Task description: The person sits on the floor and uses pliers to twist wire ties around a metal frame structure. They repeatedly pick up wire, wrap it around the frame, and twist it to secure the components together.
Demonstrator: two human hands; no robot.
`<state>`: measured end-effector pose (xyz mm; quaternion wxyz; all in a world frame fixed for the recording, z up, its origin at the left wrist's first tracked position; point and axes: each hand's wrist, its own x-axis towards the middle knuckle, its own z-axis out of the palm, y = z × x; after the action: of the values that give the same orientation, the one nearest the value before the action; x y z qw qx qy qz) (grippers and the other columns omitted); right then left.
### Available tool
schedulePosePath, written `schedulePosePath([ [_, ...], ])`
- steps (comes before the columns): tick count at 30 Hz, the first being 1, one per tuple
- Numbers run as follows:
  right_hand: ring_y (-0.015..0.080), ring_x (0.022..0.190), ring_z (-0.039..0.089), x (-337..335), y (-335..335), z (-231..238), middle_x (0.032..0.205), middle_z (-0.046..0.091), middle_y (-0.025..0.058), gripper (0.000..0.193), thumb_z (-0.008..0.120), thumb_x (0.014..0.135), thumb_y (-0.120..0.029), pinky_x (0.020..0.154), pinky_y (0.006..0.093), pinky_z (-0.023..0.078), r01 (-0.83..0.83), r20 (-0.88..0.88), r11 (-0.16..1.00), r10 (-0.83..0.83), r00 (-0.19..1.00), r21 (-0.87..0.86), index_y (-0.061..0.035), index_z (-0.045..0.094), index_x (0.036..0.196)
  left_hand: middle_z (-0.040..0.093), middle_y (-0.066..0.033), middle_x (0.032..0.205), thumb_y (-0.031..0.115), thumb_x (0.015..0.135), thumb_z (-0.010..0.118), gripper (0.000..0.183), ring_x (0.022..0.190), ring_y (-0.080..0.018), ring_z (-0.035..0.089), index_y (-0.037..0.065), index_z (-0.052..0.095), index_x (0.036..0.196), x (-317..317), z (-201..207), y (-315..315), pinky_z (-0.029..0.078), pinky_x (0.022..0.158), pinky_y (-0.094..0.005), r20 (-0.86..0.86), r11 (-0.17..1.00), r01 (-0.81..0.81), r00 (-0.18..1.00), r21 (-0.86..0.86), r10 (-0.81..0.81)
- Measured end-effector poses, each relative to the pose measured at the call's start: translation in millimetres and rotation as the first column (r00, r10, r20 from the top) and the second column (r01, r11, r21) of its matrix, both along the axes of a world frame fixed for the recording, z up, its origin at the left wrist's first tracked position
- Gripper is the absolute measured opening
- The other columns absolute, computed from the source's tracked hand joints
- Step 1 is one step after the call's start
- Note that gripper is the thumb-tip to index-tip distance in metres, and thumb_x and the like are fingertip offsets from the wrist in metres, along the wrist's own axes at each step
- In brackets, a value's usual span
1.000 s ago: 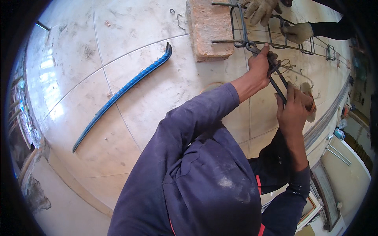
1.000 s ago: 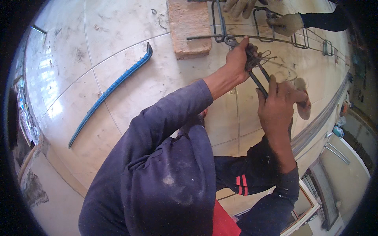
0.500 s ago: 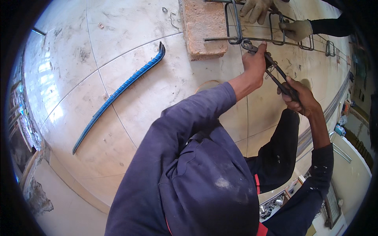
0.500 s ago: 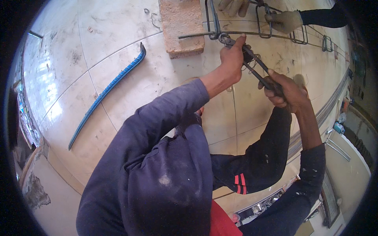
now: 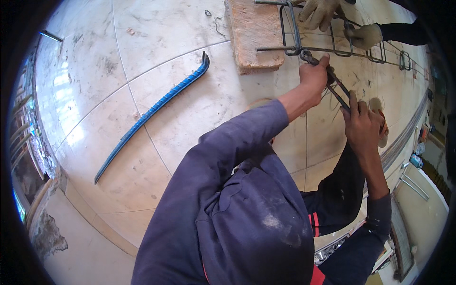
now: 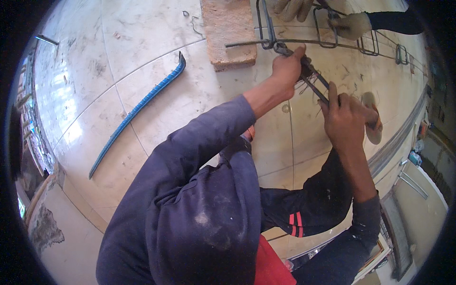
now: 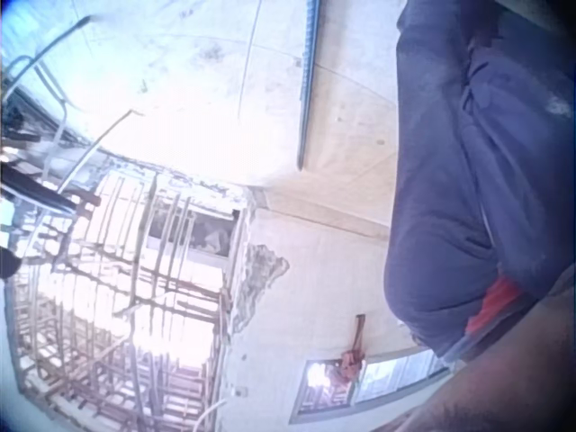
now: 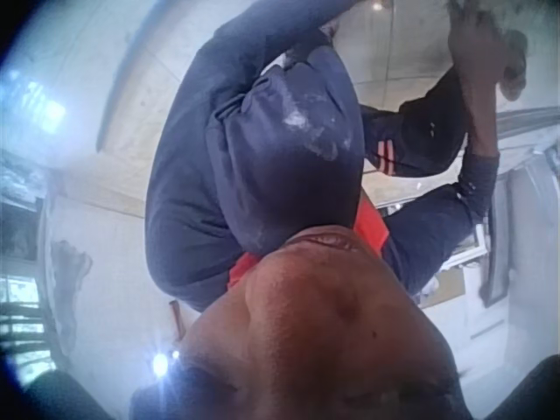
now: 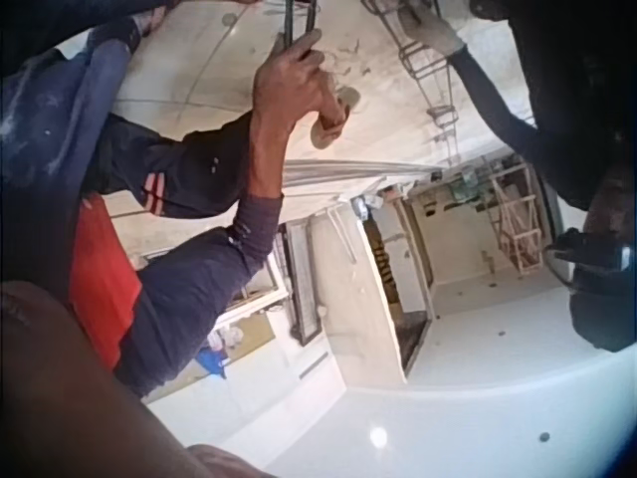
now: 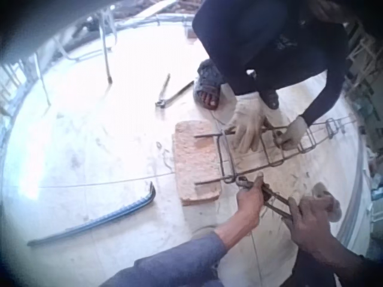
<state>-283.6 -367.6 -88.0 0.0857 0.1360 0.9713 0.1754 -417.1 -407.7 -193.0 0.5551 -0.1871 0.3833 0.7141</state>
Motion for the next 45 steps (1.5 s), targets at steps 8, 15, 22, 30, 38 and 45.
schedulePosePath([
  [8,0.004,0.035,0.028,-13,55,7,0.059,0.046,0.0015,0.049,0.043,0.095,-0.049,0.032,0.0194,0.02,0.494,0.795,-0.63,-0.401,0.455,-0.6,-0.0033,0.059,0.105,0.065,-0.0092,0.086,0.038,0.09,0.06,0.04,0.088,-0.0199,0.063,0.0,0.056,0.1,-16,-20,-11,0.051,0.08,-0.0308,0.131,0.91,0.114,0.975,0.398,-0.179],
  [15,0.0148,0.039,0.046,-5,6,0,0.066,0.052,0.0092,0.042,0.048,0.094,-0.043,0.034,0.0249,0.038,0.535,0.567,-0.311,-0.707,0.422,-0.785,-0.0035,0.053,0.109,0.048,-0.0044,0.066,0.029,0.096,0.05,0.027,0.06,-0.0209,0.051,0.008,0.043,0.081,-3,-23,10,0.053,0.072,-0.039,0.446,0.927,-0.238,0.89,0.289,0.09],
  [22,0.0321,0.077,0.057,-4,-15,-3,0.085,0.056,0.013,0.031,0.059,0.088,-0.02,0.075,0.0358,0.049,0.056,-0.206,0.993,-0.077,0.975,-0.105,-0.0022,0.057,0.114,0.046,-0.0045,0.066,0.024,0.095,0.05,0.021,0.055,-0.0185,0.046,0.008,0.043,0.084,-4,-1,18,0.051,0.063,-0.035,0.491,0.95,-0.303,0.84,0.076,0.229],
  [30,0.0118,0.035,0.041,-10,41,11,0.059,0.052,0.005,0.035,0.048,0.095,-0.036,0.031,0.0251,0.03,0.47,0.73,-0.567,-0.6,0.327,-0.677,-0.0031,0.059,0.098,0.055,-0.0033,0.081,0.027,0.094,0.055,0.021,0.079,-0.0135,0.052,0.005,0.052,0.093,4,-12,-1,0.043,0.075,-0.0301,0.124,0.997,-0.05,0.991,0.058,0.042],
  [38,0.0245,0.07,0.059,-3,-11,-1,0.075,0.06,0.0067,0.041,0.062,0.087,-0.033,0.071,0.039,0.041,0.392,-0.01,0.703,-0.493,0.87,-0.593,-0.0049,0.057,0.117,0.055,-0.0074,0.085,0.019,0.096,0.049,0.017,0.078,-0.0189,0.056,0.002,0.049,0.094,14,-11,3,0.049,0.079,-0.0335,0.192,0.952,-0.285,0.946,0.114,0.261],
  [45,0.0325,0.098,0.053,8,-15,-20,0.099,0.056,0.0165,0.041,0.058,0.088,-0.019,0.089,0.045,0.038,0.089,-0.013,0.996,-0.089,0.996,0.011,-0.0033,0.052,0.126,0.06,-0.0097,0.091,0.031,0.093,0.054,0.032,0.083,-0.0185,0.057,0.0,0.056,0.098,6,-14,-1,0.045,0.075,-0.0312,-0.119,0.996,-0.018,0.993,-0.089,0.007],
])
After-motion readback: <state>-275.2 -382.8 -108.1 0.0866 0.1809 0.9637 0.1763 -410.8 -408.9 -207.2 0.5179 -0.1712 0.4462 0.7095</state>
